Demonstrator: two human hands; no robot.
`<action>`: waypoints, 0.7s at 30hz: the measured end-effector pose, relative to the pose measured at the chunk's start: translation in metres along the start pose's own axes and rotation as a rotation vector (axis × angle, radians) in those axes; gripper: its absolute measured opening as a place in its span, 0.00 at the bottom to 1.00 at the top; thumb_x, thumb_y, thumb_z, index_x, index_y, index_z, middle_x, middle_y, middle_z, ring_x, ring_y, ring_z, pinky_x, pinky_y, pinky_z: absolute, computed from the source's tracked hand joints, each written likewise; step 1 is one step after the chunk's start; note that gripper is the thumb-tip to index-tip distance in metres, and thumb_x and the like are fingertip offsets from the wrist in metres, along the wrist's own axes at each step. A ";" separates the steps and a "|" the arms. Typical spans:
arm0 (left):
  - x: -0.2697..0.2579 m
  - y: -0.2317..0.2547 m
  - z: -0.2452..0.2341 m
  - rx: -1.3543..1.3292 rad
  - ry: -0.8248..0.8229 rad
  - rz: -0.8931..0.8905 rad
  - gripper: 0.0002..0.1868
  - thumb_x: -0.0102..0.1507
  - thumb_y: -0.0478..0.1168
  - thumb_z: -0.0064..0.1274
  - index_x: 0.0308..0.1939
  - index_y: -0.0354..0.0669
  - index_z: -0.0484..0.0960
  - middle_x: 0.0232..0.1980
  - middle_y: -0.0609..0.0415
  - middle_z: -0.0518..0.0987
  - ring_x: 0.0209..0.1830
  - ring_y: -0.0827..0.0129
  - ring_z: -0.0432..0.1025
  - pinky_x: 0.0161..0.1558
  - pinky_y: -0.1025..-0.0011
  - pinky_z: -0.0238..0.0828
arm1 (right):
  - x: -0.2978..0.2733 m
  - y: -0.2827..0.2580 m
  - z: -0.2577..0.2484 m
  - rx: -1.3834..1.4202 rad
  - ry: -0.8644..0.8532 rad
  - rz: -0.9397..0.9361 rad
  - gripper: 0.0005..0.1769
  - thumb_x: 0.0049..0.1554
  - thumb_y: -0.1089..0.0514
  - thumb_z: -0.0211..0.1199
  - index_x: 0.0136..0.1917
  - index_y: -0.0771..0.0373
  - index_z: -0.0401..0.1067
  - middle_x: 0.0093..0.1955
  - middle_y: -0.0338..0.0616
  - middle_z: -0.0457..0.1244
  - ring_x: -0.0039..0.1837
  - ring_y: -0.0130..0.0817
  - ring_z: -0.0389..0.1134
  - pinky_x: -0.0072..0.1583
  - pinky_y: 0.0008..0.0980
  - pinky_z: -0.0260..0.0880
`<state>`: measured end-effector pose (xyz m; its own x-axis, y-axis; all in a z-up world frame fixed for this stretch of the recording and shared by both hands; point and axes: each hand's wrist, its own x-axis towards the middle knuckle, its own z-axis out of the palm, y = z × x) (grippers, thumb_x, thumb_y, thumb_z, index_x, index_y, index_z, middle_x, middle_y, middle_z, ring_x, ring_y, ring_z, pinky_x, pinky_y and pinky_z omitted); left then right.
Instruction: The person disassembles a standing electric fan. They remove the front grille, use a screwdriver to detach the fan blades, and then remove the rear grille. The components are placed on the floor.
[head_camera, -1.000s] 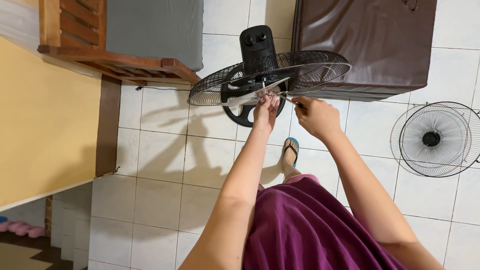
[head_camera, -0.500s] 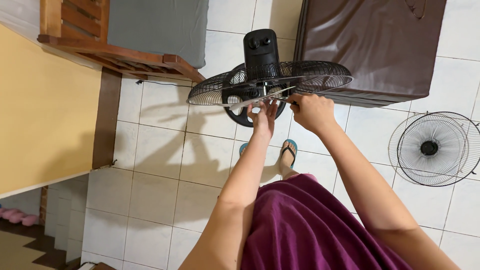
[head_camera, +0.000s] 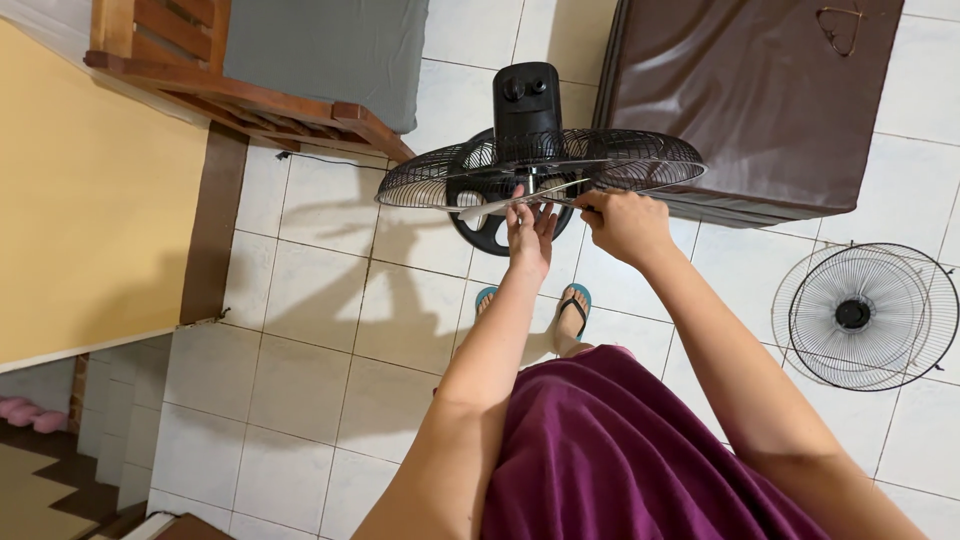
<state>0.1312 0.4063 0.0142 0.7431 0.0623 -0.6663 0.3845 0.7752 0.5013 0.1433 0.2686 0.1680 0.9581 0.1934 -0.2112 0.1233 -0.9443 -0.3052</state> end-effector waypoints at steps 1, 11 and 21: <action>0.002 0.000 -0.002 0.005 0.006 -0.005 0.20 0.71 0.51 0.29 0.66 0.63 0.64 0.63 0.54 0.68 0.60 0.67 0.68 0.60 0.68 0.66 | 0.001 0.001 0.001 -0.036 0.009 -0.020 0.11 0.55 0.48 0.61 0.52 0.41 0.78 0.42 0.38 0.69 0.40 0.42 0.71 0.41 0.42 0.69; 0.026 -0.017 -0.020 -0.061 -0.056 0.067 0.21 0.72 0.51 0.31 0.66 0.50 0.63 0.65 0.49 0.64 0.61 0.62 0.65 0.63 0.61 0.66 | 0.023 0.024 0.008 -0.291 0.090 -0.336 0.17 0.54 0.44 0.61 0.55 0.48 0.75 0.42 0.37 0.66 0.41 0.36 0.70 0.38 0.37 0.70; 0.027 -0.016 -0.012 -0.014 0.050 0.005 0.26 0.70 0.51 0.29 0.72 0.61 0.50 0.66 0.51 0.63 0.60 0.63 0.66 0.63 0.66 0.68 | 0.031 0.015 -0.003 -0.301 -0.153 -0.264 0.13 0.58 0.43 0.58 0.53 0.45 0.77 0.37 0.41 0.68 0.40 0.39 0.71 0.43 0.38 0.70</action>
<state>0.1387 0.4032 -0.0187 0.7166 0.0975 -0.6906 0.3725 0.7836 0.4971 0.1753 0.2595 0.1599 0.8371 0.4548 -0.3040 0.4509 -0.8883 -0.0874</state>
